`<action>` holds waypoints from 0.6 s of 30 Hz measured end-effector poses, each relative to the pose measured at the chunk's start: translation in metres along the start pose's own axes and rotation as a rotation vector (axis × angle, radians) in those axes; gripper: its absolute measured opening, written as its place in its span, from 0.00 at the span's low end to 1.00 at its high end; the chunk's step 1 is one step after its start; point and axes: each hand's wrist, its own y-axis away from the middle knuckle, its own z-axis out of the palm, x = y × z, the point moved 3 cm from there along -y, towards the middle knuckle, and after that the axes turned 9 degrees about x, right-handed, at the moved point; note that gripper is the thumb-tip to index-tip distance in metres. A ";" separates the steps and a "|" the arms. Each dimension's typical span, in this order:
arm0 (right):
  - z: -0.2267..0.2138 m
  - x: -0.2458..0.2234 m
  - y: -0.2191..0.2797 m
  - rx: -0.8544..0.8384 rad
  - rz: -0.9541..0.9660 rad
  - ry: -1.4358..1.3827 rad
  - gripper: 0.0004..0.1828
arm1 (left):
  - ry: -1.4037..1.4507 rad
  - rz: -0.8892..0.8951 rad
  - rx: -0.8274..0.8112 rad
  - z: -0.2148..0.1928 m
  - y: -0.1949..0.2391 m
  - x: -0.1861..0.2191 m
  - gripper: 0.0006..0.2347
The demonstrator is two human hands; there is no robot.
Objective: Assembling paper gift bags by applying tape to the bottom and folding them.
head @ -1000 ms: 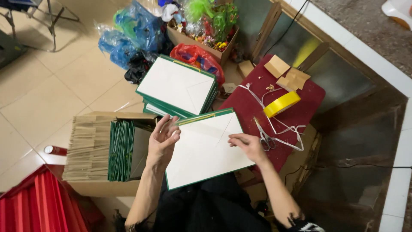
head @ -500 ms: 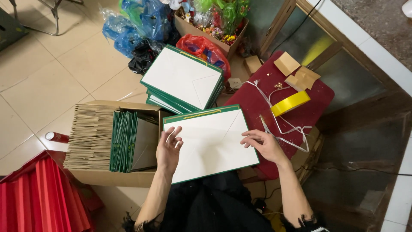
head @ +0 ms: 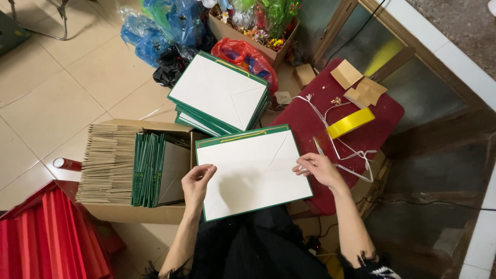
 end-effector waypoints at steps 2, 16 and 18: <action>0.002 0.016 -0.011 0.018 0.020 0.065 0.13 | -0.070 0.021 0.007 -0.003 -0.001 -0.005 0.10; 0.013 0.069 -0.045 0.137 0.017 0.310 0.32 | -0.482 0.131 -0.102 -0.018 -0.004 -0.028 0.12; 0.012 0.071 -0.049 0.161 0.022 0.353 0.35 | -0.495 0.123 -0.095 -0.017 -0.002 -0.023 0.13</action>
